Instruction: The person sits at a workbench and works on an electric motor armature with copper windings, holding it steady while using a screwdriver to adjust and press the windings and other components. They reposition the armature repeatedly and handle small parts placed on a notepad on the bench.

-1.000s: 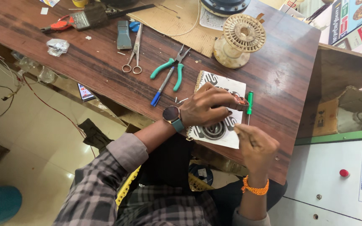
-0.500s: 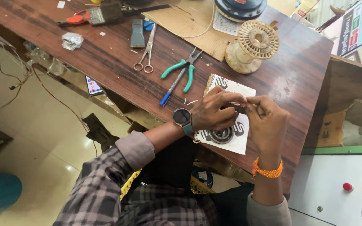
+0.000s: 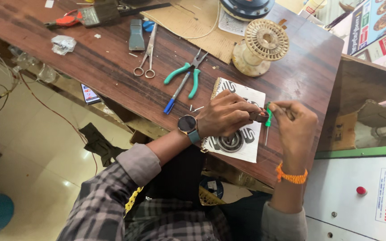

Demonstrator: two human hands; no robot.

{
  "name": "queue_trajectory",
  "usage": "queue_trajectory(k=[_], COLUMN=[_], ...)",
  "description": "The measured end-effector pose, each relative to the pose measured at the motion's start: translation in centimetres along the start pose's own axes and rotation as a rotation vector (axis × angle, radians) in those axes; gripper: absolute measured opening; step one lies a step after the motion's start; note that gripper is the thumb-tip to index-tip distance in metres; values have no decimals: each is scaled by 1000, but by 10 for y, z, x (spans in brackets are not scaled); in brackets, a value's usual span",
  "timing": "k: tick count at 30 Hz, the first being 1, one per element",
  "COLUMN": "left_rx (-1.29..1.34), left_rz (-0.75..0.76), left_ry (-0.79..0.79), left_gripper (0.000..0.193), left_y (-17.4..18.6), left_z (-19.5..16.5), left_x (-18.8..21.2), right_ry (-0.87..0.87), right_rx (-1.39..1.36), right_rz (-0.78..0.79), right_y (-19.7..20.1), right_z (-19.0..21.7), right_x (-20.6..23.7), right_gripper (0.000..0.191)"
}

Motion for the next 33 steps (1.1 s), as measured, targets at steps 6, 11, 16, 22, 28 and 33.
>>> queue_trajectory(k=[6, 11, 16, 22, 28, 33], left_rx=[23, 32, -112, -227, -128, -93], left_rz=[11, -10, 71, 152, 109, 34], left_ry=[40, 54, -79, -265, -191, -113], left_gripper=[27, 28, 27, 21, 18, 21], left_y=[-7, -11, -21, -29, -28, -21], left_z=[1, -3, -14, -28, -29, -26], left_x=[0, -1, -1, 7, 7, 7], right_ry=[8, 156, 190, 208, 136, 222], right_rx=[-193, -250, -152, -177, -222, -153], right_rz=[-45, -30, -78, -74, -84, -134], right_y=[30, 26, 7, 7, 37, 51], right_z=[-21, -23, -29, -36, -34, -5], right_x=[38, 55, 70, 91, 84, 70], right_gripper=[11, 12, 7, 5, 10, 12])
Point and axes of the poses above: each hand's wrist, its own x-axis away from the middle knuckle, its own y-axis out of the back of the hand, z = x × y, the point moved 9 cm from there along -x, towards the middle knuckle, and after that the axes turned 13 degrees about -z, right-handed, at the moved point
